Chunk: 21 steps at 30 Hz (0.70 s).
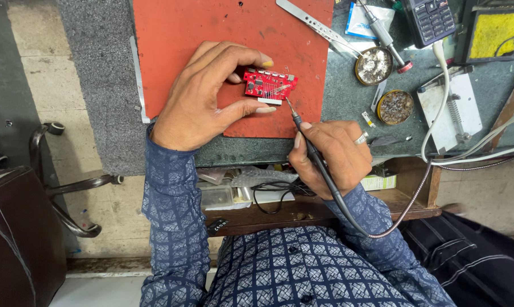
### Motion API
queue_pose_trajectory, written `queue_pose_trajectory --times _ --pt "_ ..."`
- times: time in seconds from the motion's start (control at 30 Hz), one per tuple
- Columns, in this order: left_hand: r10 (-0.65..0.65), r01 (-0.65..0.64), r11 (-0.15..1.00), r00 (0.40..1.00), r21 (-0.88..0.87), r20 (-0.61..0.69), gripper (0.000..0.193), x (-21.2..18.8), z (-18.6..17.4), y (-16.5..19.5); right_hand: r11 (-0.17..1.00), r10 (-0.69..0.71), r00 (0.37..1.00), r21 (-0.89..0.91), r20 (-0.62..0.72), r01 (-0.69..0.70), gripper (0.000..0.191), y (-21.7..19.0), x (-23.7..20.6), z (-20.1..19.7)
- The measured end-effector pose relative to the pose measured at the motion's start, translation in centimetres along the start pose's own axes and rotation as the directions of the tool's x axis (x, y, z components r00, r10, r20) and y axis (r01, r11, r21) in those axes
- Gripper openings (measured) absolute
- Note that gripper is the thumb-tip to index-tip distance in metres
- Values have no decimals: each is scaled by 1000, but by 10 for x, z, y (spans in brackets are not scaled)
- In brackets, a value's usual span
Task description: The person uses a soldering iron to apply solder to multiple points on a small red circuit board. They hold the board with one hand and the soldering iron with the other, working on different sections of the board throughout the clip.
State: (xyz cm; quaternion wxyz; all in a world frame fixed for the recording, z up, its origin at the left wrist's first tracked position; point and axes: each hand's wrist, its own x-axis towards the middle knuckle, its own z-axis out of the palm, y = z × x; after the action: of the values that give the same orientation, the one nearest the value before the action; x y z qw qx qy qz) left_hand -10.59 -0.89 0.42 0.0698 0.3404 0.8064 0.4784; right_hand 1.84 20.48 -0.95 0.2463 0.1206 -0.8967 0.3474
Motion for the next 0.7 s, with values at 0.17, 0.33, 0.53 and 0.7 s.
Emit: queue_pose_trajectory --times 0.17,0.33,0.53,0.7 --pt "-10 10 1000 1000 1 0 53 0 1 1 1000 -3 1000 1 -7 4 23 0 0 0" --pt "-6 6 1000 1000 -3 4 53 2 0 1 1000 -19 1000 -7 -7 19 22 1 1 1" --pt "-18 18 1000 1000 -4 -2 51 2 1 2 1000 -28 1000 -5 -1 28 22 3 0 1" --pt "-21 21 1000 1000 -5 -5 52 2 3 3 1000 -29 1000 -12 -4 29 22 4 0 1"
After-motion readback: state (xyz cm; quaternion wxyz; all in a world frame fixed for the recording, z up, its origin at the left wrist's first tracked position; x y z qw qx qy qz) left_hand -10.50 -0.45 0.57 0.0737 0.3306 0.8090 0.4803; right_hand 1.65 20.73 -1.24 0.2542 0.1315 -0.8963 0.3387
